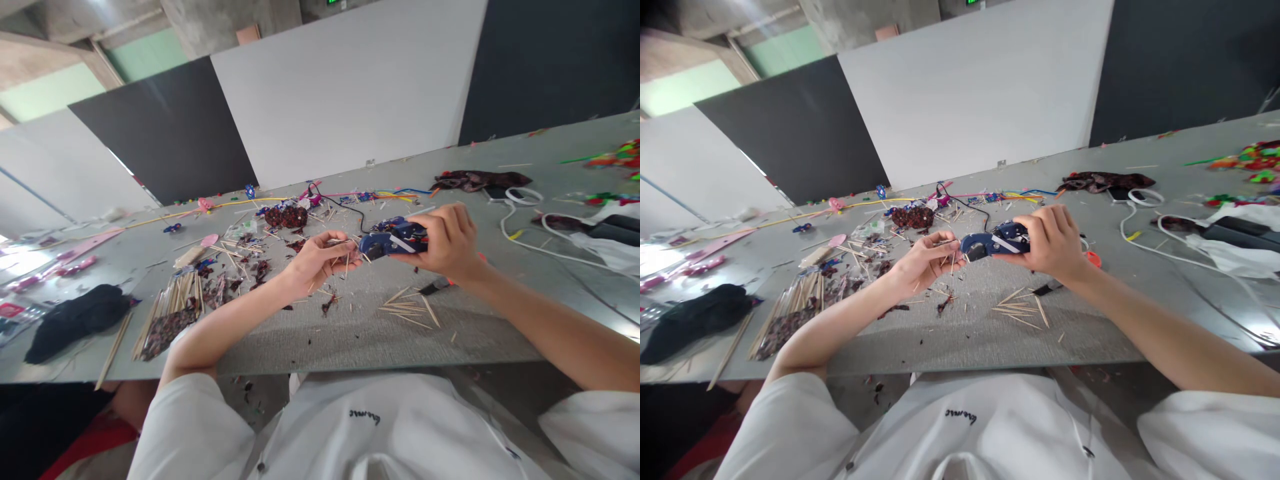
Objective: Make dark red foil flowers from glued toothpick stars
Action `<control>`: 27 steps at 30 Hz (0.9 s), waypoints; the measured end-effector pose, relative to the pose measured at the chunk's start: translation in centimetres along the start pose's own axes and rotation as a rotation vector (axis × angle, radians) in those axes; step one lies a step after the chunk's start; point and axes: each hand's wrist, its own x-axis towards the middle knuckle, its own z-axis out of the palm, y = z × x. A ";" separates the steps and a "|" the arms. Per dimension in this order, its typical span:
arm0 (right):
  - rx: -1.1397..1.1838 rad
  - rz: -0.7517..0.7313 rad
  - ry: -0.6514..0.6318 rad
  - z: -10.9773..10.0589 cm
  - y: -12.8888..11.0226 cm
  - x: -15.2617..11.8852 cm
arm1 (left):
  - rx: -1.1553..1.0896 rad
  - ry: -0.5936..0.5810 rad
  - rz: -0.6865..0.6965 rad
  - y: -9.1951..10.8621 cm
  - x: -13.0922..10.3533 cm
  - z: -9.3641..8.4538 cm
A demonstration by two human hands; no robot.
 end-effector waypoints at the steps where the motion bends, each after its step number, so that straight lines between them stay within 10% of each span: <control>1: 0.001 -0.008 0.003 0.0 0.0 0.0 | 0.005 -0.005 -0.002 0.0 0.0 0.0; 27: 0.065 -0.002 -0.065 -0.9 -0.6 0.7 | 0.012 0.028 -0.013 -0.4 0.0 0.1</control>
